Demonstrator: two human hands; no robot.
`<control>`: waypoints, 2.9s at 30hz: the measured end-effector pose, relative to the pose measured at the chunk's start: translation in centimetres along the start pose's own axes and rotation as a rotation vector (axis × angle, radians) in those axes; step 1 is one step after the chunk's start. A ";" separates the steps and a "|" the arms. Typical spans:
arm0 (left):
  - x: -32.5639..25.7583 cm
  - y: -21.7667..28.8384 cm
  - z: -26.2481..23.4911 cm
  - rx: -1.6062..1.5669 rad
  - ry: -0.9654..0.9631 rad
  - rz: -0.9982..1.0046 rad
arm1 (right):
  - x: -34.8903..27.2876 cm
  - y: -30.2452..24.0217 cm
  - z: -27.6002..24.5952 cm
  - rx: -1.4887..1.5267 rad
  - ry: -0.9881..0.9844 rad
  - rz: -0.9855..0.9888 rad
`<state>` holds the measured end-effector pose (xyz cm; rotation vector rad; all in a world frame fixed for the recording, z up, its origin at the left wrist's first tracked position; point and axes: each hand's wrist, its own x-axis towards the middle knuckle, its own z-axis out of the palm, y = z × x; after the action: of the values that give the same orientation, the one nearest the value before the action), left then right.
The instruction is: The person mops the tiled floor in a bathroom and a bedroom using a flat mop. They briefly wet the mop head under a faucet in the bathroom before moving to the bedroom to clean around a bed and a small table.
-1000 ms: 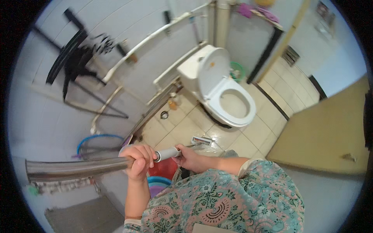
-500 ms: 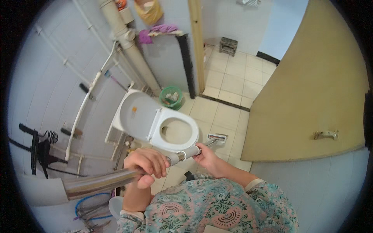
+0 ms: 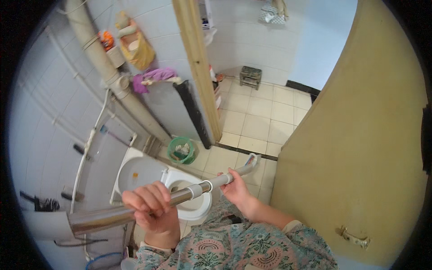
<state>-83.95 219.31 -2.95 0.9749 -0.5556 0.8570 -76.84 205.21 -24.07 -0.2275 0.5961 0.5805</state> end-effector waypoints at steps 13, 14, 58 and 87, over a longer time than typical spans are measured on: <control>16.3 -22.8 -2.6 -0.109 -0.252 -0.118 | 19.0 -18.4 9.0 -0.086 0.142 -0.458; 17.2 -24.4 -2.3 -0.093 -0.273 -0.114 | 19.9 -20.2 9.9 -0.065 0.163 -0.456; 40.2 -102.3 38.3 -0.400 -1.364 -0.697 | 42.2 -91.5 18.0 0.698 0.437 -0.923; 17.2 -123.0 101.0 -0.733 -1.580 -1.053 | 14.8 -137.0 1.9 -0.574 1.613 -1.602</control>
<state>23.89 101.06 -2.00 0.8894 -1.3310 -1.1926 12.78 100.59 -26.03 -1.5968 1.4578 -1.2283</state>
